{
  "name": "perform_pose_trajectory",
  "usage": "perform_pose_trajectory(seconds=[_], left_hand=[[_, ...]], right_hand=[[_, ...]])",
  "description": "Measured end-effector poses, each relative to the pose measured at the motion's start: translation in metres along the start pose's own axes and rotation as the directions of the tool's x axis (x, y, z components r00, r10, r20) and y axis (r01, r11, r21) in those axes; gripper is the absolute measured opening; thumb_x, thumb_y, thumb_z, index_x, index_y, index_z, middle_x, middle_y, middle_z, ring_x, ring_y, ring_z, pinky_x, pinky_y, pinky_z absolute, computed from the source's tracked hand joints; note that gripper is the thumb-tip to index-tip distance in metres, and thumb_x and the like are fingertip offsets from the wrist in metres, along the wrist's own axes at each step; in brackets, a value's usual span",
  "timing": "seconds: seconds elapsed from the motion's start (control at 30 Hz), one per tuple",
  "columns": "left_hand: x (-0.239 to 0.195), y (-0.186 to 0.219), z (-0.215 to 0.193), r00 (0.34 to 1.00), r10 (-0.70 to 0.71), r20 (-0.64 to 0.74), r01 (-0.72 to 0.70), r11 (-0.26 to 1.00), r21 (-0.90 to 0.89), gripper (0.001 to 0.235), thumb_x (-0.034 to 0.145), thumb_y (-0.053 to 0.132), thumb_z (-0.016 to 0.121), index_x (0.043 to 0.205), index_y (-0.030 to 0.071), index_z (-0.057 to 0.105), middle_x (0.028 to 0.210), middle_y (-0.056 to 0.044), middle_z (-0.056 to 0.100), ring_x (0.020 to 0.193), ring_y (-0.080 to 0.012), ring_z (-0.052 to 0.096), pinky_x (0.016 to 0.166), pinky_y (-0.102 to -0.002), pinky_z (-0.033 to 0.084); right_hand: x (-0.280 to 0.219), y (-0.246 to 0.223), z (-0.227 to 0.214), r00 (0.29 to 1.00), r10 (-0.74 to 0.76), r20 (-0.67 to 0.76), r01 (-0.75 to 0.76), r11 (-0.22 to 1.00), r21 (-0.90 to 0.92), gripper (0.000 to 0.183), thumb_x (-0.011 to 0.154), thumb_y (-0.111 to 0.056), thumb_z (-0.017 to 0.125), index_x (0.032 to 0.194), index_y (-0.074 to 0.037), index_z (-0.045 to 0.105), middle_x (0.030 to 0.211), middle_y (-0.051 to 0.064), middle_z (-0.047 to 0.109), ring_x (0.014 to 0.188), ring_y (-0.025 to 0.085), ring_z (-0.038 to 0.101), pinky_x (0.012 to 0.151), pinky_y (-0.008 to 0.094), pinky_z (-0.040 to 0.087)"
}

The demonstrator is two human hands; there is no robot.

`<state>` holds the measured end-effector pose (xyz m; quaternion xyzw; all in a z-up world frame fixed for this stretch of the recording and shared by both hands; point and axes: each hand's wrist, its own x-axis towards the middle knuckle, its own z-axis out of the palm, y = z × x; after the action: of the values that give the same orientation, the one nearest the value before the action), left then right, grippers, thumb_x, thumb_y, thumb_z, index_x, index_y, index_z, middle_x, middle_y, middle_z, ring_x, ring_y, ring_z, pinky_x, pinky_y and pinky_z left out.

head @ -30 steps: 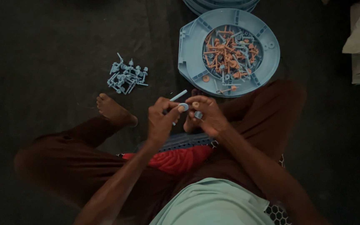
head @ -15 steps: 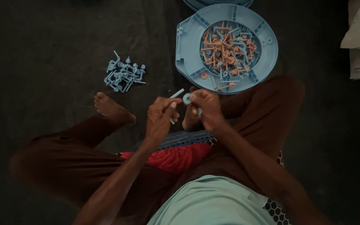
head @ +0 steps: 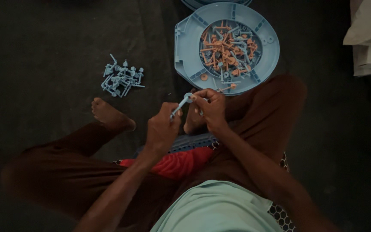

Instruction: The person sits on the floor and assembles small plastic components by hand. They pick up a white plastic piece and an orange piece, fit them together, and place the assembled unit into a blue plastic bin. The process is repeated continuously.

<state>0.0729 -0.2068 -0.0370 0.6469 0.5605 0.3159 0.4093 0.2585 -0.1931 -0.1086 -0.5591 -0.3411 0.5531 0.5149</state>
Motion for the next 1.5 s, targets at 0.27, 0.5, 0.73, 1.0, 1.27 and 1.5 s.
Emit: perform_pose_trajectory(seconds=[0.27, 0.5, 0.73, 1.0, 1.27, 1.5], left_hand=[[-0.002, -0.010, 0.000, 0.980, 0.178, 0.092, -0.190, 0.970, 0.154, 0.010, 0.103, 0.011, 0.061, 0.109, 0.003, 0.059, 0.078, -0.015, 0.065, 0.060, -0.0248, 0.069, 0.050, -0.037, 0.054], [-0.002, -0.007, -0.003, 0.979, 0.132, 0.154, -0.149, 0.983, 0.109, 0.010, 0.103, 0.010, 0.057, 0.111, 0.003, 0.058, 0.078, -0.014, 0.065, 0.056, -0.0228, 0.068, 0.044, -0.034, 0.053], [-0.002, -0.005, -0.004, 0.971, -0.175, 0.163, 0.189, 0.979, -0.075, 0.066, 0.105, 0.030, 0.050, 0.162, 0.007, 0.025, 0.088, -0.018, 0.072, 0.065, -0.0220, 0.071, 0.052, -0.036, 0.054], [0.002, -0.030, 0.003, 0.987, -0.103, 0.124, 0.136, 0.946, -0.296, 0.055, 0.109, 0.039, 0.052, 0.149, 0.002, 0.053, 0.114, -0.017, 0.074, 0.098, -0.0220, 0.074, 0.084, -0.034, 0.059], [0.012, -0.034, 0.001, 0.982, -0.165, 0.090, 0.186, 0.791, -0.583, 0.034, 0.107, 0.029, 0.046, 0.123, 0.001, 0.054, 0.099, -0.010, 0.064, 0.081, -0.0161, 0.074, 0.064, -0.028, 0.064], [0.011, -0.036, -0.003, 0.950, -0.306, 0.057, 0.286, 0.790, -0.542, 0.010, 0.105, 0.015, 0.043, 0.103, 0.008, 0.051, 0.075, -0.001, 0.050, 0.054, -0.0072, 0.050, 0.044, -0.023, 0.043]], right_hand=[[-0.003, -0.004, 0.001, 1.000, 0.021, 0.000, -0.021, 0.999, 0.025, 0.012, 0.092, -0.008, 0.076, 0.098, 0.001, 0.073, 0.077, 0.006, 0.072, 0.056, 0.008, 0.062, 0.048, 0.020, 0.047], [-0.003, 0.000, -0.001, 0.997, 0.049, 0.067, -0.048, 0.999, -0.024, 0.013, 0.093, -0.009, 0.076, 0.102, 0.001, 0.075, 0.080, 0.008, 0.073, 0.059, 0.011, 0.064, 0.051, 0.023, 0.049], [-0.025, -0.015, 0.011, 0.916, -0.313, 0.252, 0.397, 0.802, -0.447, 0.017, 0.096, -0.011, 0.072, 0.111, -0.003, 0.074, 0.102, 0.009, 0.076, 0.089, 0.016, 0.076, 0.075, 0.028, 0.058], [-0.029, -0.019, 0.016, 0.856, -0.321, 0.405, 0.460, 0.830, -0.315, 0.023, 0.101, -0.011, 0.065, 0.120, 0.000, 0.070, 0.108, 0.012, 0.074, 0.095, 0.020, 0.074, 0.081, 0.030, 0.058], [-0.006, -0.009, -0.004, 0.923, 0.151, 0.354, -0.265, 0.917, 0.300, 0.029, 0.107, -0.021, 0.058, 0.120, 0.004, 0.066, 0.099, 0.019, 0.068, 0.075, 0.020, 0.066, 0.059, 0.031, 0.054], [0.003, -0.021, -0.019, 0.829, 0.143, 0.540, -0.459, 0.725, 0.513, 0.026, 0.098, -0.007, 0.052, 0.123, 0.001, 0.054, 0.114, 0.023, 0.066, 0.084, 0.021, 0.070, 0.061, 0.030, 0.055]])
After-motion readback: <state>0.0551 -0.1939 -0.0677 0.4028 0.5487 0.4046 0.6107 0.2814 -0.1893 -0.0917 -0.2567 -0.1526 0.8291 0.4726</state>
